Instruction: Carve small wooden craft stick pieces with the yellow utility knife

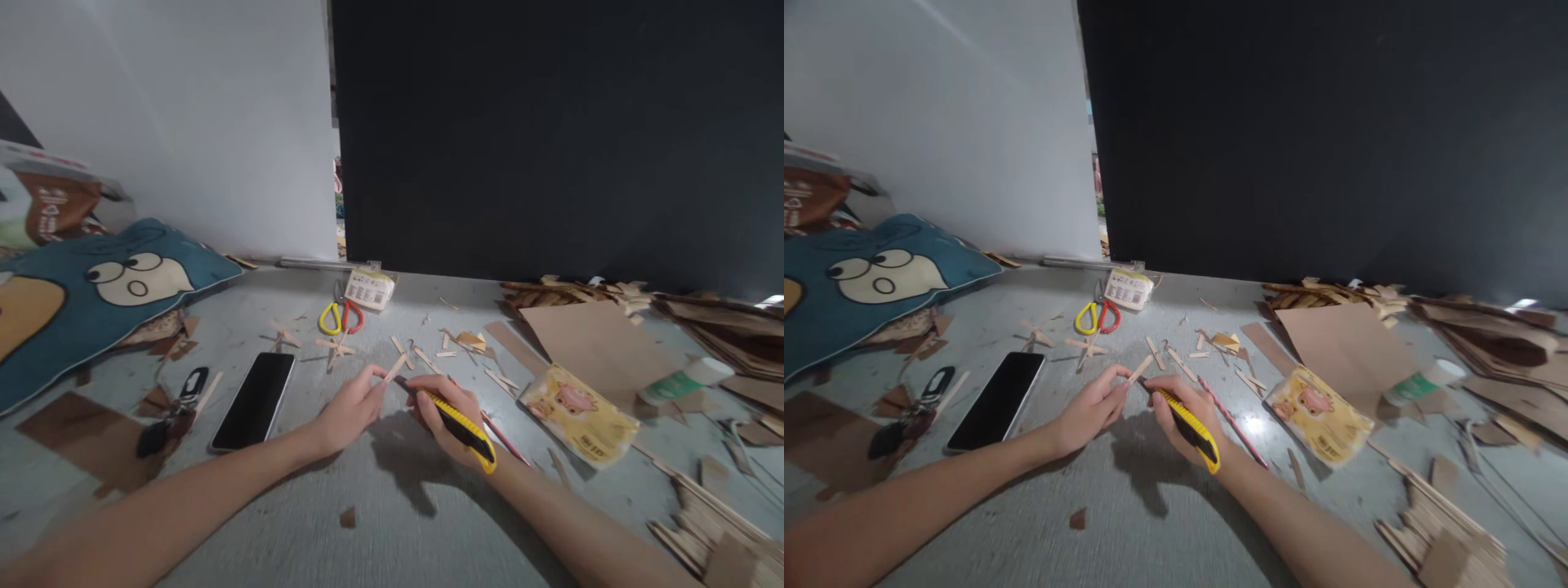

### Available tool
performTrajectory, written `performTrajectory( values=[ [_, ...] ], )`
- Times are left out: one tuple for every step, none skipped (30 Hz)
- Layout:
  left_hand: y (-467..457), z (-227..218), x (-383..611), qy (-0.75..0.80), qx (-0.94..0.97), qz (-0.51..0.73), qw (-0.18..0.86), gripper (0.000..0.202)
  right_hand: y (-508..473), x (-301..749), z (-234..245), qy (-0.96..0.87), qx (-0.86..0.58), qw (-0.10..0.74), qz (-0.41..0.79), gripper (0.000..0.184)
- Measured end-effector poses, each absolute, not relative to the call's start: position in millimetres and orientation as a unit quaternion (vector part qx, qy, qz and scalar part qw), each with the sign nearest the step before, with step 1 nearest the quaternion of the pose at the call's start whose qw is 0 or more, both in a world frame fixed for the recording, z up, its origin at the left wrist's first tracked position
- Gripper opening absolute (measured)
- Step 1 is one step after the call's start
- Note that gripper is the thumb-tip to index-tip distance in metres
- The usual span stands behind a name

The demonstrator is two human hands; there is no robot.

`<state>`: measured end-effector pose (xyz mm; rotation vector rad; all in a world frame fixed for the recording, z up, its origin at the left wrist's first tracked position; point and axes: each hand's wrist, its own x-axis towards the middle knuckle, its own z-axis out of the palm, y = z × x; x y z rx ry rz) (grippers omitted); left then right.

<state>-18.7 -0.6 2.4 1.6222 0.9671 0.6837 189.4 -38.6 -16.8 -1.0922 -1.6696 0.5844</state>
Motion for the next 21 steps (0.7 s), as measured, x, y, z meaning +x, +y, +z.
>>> performTrajectory(
  values=[
    [-0.8,2.5,-18.8,0.408,0.678,0.294,0.536,0.038,-39.4,189.1,-15.5,-0.679,-0.457,0.518,0.249,0.023],
    [-1.0,2.6,-18.8,0.412,0.68,0.298,0.528,0.036,-40.3,188.7,-13.7,-0.66,-0.463,0.531,0.26,0.026],
    [-1.2,2.9,-18.9,0.416,0.69,0.297,0.512,0.034,-41.0,188.5,-11.7,-0.639,-0.468,0.545,0.276,0.029],
    [-1.6,3.1,-18.8,0.423,0.709,0.291,0.484,0.032,-41.4,188.3,-9.6,-0.616,-0.474,0.557,0.294,0.033],
    [-2.1,3.4,-18.6,0.431,0.734,0.281,0.444,0.03,-41.5,188.4,-7.7,-0.596,-0.48,0.564,0.311,0.036],
    [-2.8,3.5,-18.4,0.435,0.762,0.267,0.398,0.029,-41.2,188.7,-6.2,-0.58,-0.485,0.568,0.325,0.038],
    [-3.6,3.5,-18.1,0.433,0.791,0.253,0.352,0.028,-40.6,189.2,-5.3,-0.567,-0.49,0.572,0.333,0.04],
    [-4.6,3.2,-17.8,0.424,0.818,0.239,0.308,0.027,-39.5,189.8,-5.0,-0.556,-0.495,0.576,0.338,0.042],
    [-5.6,2.8,-17.6,0.41,0.84,0.229,0.271,0.028,-38.3,190.5,-5.4,-0.547,-0.499,0.579,0.341,0.043],
    [-6.7,2.2,-17.5,0.396,0.858,0.22,0.241,0.028,-37.0,191.1,-6.2,-0.54,-0.502,0.582,0.343,0.044],
    [-7.6,1.6,-17.4,0.385,0.872,0.211,0.216,0.03,-35.7,191.6,-7.2,-0.535,-0.504,0.583,0.346,0.044],
    [-8.3,1.1,-17.4,0.381,0.88,0.203,0.195,0.031,-34.5,192.0,-8.2,-0.532,-0.505,0.582,0.35,0.044],
    [-8.9,0.6,-17.4,0.383,0.886,0.195,0.177,0.034,-33.5,192.1,-8.8,-0.53,-0.505,0.58,0.356,0.044],
    [-9.3,0.4,-17.3,0.386,0.888,0.186,0.165,0.036,-32.8,191.9,-9.0,-0.528,-0.505,0.579,0.361,0.045],
    [-9.7,0.4,-17.2,0.389,0.89,0.177,0.157,0.039,-32.2,191.6,-8.8,-0.526,-0.506,0.577,0.365,0.046],
    [-9.9,0.6,-17.0,0.39,0.892,0.169,0.153,0.041,-31.9,191.1,-8.1,-0.523,-0.507,0.576,0.37,0.046],
    [-10.1,1.1,-16.8,0.389,0.894,0.162,0.152,0.041,-31.8,190.5,-7.0,-0.521,-0.508,0.575,0.374,0.047],
    [-10.4,1.7,-16.6,0.389,0.895,0.154,0.152,0.042,-31.8,189.9,-5.8,-0.519,-0.508,0.574,0.378,0.048],
    [-10.6,2.4,-16.4,0.39,0.896,0.147,0.152,0.041,-31.8,189.2,-4.5,-0.519,-0.506,0.574,0.382,0.048],
    [-10.7,3.1,-16.2,0.394,0.895,0.144,0.151,0.041,-31.9,188.5,-3.2,-0.521,-0.503,0.571,0.386,0.048],
    [-10.7,3.8,-16.2,0.402,0.891,0.147,0.15,0.038,-31.9,187.8,-2.1,-0.524,-0.501,0.567,0.39,0.047]
  ],
)
